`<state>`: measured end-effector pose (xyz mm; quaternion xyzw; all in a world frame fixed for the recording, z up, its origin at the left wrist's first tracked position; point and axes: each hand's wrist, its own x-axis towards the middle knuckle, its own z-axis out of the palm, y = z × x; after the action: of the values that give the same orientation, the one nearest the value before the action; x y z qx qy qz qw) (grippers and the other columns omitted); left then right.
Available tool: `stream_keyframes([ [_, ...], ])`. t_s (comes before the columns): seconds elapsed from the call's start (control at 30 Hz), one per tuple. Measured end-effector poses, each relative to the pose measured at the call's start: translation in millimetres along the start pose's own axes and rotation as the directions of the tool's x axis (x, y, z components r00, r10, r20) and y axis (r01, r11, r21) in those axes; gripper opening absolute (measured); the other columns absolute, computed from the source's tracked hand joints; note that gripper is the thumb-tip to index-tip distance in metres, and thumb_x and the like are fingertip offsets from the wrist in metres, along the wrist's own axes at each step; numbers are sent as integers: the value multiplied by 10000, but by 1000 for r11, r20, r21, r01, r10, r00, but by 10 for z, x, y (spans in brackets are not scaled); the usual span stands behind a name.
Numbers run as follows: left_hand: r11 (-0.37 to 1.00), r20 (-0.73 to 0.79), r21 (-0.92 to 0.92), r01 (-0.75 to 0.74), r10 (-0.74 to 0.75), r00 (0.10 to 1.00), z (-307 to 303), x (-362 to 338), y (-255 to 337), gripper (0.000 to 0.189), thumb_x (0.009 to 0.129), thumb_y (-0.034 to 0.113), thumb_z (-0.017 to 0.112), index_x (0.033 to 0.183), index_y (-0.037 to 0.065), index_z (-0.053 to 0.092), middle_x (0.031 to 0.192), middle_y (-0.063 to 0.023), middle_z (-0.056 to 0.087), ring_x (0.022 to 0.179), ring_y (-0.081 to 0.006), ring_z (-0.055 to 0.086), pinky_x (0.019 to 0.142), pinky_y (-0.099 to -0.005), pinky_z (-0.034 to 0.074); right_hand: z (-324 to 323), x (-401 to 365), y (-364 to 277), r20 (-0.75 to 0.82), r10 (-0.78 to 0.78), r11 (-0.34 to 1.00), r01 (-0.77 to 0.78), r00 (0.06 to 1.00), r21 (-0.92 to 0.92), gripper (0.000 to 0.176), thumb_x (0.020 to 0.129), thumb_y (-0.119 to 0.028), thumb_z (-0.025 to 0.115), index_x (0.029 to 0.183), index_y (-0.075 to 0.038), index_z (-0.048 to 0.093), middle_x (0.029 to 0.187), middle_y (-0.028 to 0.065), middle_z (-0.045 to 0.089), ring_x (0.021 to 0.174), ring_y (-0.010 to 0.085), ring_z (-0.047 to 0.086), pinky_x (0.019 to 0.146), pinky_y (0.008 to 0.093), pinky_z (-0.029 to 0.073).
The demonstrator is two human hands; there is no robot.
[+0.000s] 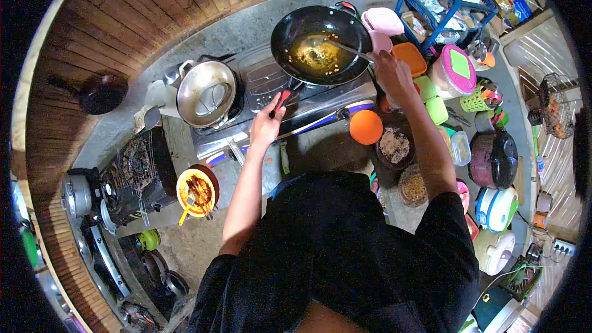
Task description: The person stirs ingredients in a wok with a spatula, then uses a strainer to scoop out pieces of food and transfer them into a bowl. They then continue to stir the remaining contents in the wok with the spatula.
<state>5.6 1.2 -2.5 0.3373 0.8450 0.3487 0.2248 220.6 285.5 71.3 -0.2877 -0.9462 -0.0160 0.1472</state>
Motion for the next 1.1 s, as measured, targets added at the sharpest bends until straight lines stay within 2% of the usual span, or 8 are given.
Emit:
stream_keyframes([
  [0.43,1000,-23,4,-25,26,999,42,33,-78,463,906,354,601,1356,349,493,969,-168,687,886,-293,670,801,-369,483,464,111,564,-49,40,994,-45,998,-99,208,869,-181,516,1020,-70,607,784,199,657,665,361,664,549,469,544],
  [0.63,999,-24,-2,-32,32,999,54,52,-118,464,901,370,604,1352,357,496,888,-153,685,833,-284,663,782,-372,484,741,64,663,62,-150,987,146,987,71,210,884,-188,510,829,-41,649,767,195,668,680,350,665,561,444,538],
  [0.73,999,-22,-22,-29,29,999,48,42,-107,459,901,365,606,1348,359,500,888,-158,685,818,-282,660,775,-365,483,552,36,512,60,-247,905,208,967,371,241,910,-212,505,860,-54,680,810,186,678,712,350,664,602,434,533],
  [0.83,999,-26,-24,-38,37,999,56,42,-113,457,903,361,604,1349,348,504,881,-163,683,797,-278,657,765,-361,482,375,12,379,83,-223,872,161,971,463,235,925,-221,498,993,-111,693,825,178,678,758,364,660,650,434,527],
  [0.9,996,-45,-22,-84,83,995,57,51,-121,458,904,356,601,1351,333,505,876,-168,682,788,-280,657,760,-361,482,303,55,329,339,-9,884,-151,941,443,237,900,-136,573,1106,-57,662,793,169,651,763,310,654,675,379,511],
  [0.93,996,-45,-22,-84,83,996,58,50,-123,458,904,356,601,1351,333,505,876,-168,682,788,-280,657,760,-361,482,246,57,309,339,-9,884,-151,941,443,237,900,-136,573,1106,-57,662,793,169,651,763,310,654,675,379,511],
  [1.0,996,-40,-42,-83,82,996,67,50,-133,452,907,350,596,1350,321,510,877,-173,681,785,-285,657,758,-362,482,144,29,283,187,46,934,-109,981,340,279,925,-209,478,1128,-124,650,844,176,677,781,361,668,649,480,531],
  [1.1,995,-40,-46,-86,84,996,69,55,-134,454,909,354,593,1354,330,504,873,-169,682,784,-284,657,758,-366,483,338,75,432,-17,34,988,-31,999,150,268,916,-192,473,1124,-123,628,874,188,672,748,362,668,622,491,537],
])
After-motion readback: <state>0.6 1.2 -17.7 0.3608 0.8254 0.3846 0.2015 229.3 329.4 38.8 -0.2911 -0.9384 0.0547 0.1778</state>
